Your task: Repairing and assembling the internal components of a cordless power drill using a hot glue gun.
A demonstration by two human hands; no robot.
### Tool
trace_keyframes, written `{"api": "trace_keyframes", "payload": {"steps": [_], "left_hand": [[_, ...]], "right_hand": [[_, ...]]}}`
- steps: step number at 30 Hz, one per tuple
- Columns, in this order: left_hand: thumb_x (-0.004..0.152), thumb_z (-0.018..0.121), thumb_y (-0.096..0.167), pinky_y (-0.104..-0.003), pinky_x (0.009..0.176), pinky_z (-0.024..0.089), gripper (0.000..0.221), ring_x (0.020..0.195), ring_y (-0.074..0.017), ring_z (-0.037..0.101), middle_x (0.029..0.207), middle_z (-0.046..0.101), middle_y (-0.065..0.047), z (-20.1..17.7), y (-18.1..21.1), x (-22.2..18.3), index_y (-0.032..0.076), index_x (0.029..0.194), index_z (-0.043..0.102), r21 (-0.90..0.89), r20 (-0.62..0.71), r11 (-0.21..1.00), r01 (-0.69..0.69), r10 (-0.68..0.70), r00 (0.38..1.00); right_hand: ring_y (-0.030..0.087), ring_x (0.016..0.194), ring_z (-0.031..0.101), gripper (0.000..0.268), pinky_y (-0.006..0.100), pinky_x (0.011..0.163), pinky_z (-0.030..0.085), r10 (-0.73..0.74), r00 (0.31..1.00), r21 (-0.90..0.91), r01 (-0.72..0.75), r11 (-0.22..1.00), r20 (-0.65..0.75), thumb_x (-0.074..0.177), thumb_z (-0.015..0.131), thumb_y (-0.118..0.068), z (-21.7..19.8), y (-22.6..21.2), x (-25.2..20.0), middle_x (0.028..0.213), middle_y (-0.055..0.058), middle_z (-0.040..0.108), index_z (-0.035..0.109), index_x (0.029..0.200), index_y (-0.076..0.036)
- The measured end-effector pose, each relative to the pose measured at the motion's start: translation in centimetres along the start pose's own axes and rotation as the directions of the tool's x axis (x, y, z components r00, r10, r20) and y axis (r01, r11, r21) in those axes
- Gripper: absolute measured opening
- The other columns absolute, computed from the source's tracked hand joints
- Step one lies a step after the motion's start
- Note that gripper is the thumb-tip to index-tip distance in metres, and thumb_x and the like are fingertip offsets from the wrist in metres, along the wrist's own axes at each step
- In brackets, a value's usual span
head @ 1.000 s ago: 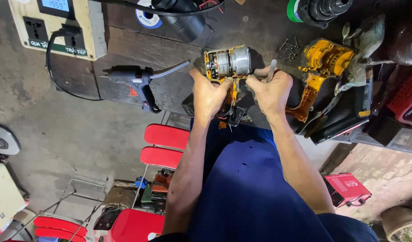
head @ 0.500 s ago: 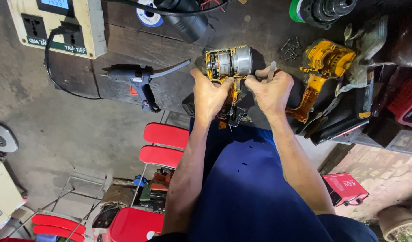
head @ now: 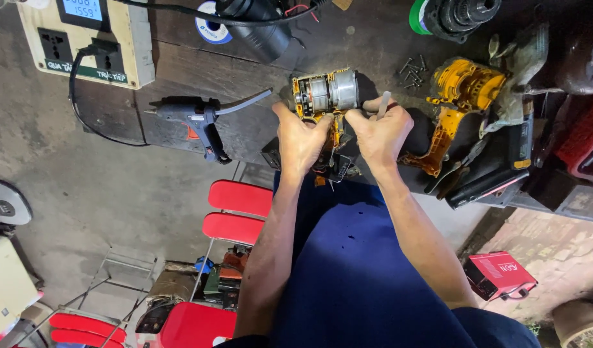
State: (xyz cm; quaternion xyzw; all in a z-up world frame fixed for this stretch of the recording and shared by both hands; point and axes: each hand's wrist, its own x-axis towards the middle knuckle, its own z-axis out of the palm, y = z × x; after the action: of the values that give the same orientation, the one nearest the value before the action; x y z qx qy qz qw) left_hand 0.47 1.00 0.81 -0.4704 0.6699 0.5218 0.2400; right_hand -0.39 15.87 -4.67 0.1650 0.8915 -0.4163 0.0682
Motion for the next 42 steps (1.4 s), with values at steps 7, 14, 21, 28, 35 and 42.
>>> {"api": "trace_keyframes", "payload": {"steps": [7,14,21,28,35,42], "left_hand": [[0.077,0.077,0.027,-0.057,0.085,0.052,0.07,0.1,-0.0459,0.072,0.089,0.073,-0.024,-0.1,0.5,-0.6,-0.001,0.127,0.038,0.004,-0.02,1.0,-0.02,0.02,1.0],[0.075,0.079,0.026,-0.055,0.085,0.053,0.068,0.102,-0.0445,0.072,0.094,0.072,-0.027,-0.2,0.6,-1.0,-0.001,0.124,0.041,-0.017,-0.039,0.999,-0.033,0.032,0.999],[0.076,0.08,0.024,-0.054,0.087,0.053,0.066,0.103,-0.0445,0.072,0.095,0.071,-0.03,0.0,0.7,-1.5,-0.005,0.123,0.043,-0.034,-0.056,0.999,-0.032,0.03,0.998],[0.074,0.085,0.024,-0.041,0.084,0.056,0.067,0.082,-0.0246,0.072,0.072,0.068,-0.009,0.7,-1.9,-0.4,-0.005,0.119,0.044,-0.046,-0.107,0.995,-0.093,0.088,0.99],[0.078,0.085,0.027,-0.043,0.076,0.057,0.068,0.079,-0.0239,0.072,0.075,0.069,-0.011,0.8,-3.5,0.4,-0.006,0.123,0.046,-0.039,-0.113,0.986,-0.16,0.155,0.981],[0.088,0.075,0.019,-0.049,0.077,0.052,0.041,0.091,-0.0345,0.065,0.093,0.059,-0.013,1.8,-4.7,-3.4,0.005,0.123,0.057,0.553,-0.248,0.601,-0.577,0.78,0.575]], "right_hand": [[0.026,0.055,0.069,0.019,0.032,0.061,0.055,-0.102,0.991,-0.107,0.092,0.99,-0.092,0.062,0.081,-0.02,1.4,2.2,-0.5,0.048,0.009,0.056,0.07,0.074,-0.01],[0.014,0.035,0.056,0.016,0.023,0.044,0.047,0.093,0.955,0.221,-0.159,0.962,0.283,0.083,0.085,-0.013,-2.5,1.0,0.9,0.041,0.008,0.052,0.077,0.091,-0.002],[0.016,0.034,0.056,0.025,0.024,0.044,0.047,0.069,0.926,0.342,-0.206,0.917,0.372,0.087,0.084,-0.014,-3.3,1.9,1.2,0.039,0.01,0.05,0.077,0.103,0.004],[0.016,0.033,0.058,0.024,0.023,0.042,0.046,0.133,0.91,0.18,-0.217,0.959,0.392,0.088,0.083,-0.021,-2.6,3.6,1.0,0.046,0.01,0.059,0.078,0.104,-0.004],[0.013,0.033,0.054,0.025,0.025,0.035,0.043,0.102,0.92,0.392,-0.258,0.883,0.378,0.088,0.08,-0.006,-2.9,2.0,0.6,0.08,0.018,0.074,0.068,0.104,0.009],[0.014,0.03,0.053,0.024,0.025,0.034,0.041,0.074,0.923,0.429,-0.245,0.869,0.378,0.086,0.083,-0.004,-2.8,3.1,0.8,0.064,0.014,0.069,0.071,0.1,0.012]]}}
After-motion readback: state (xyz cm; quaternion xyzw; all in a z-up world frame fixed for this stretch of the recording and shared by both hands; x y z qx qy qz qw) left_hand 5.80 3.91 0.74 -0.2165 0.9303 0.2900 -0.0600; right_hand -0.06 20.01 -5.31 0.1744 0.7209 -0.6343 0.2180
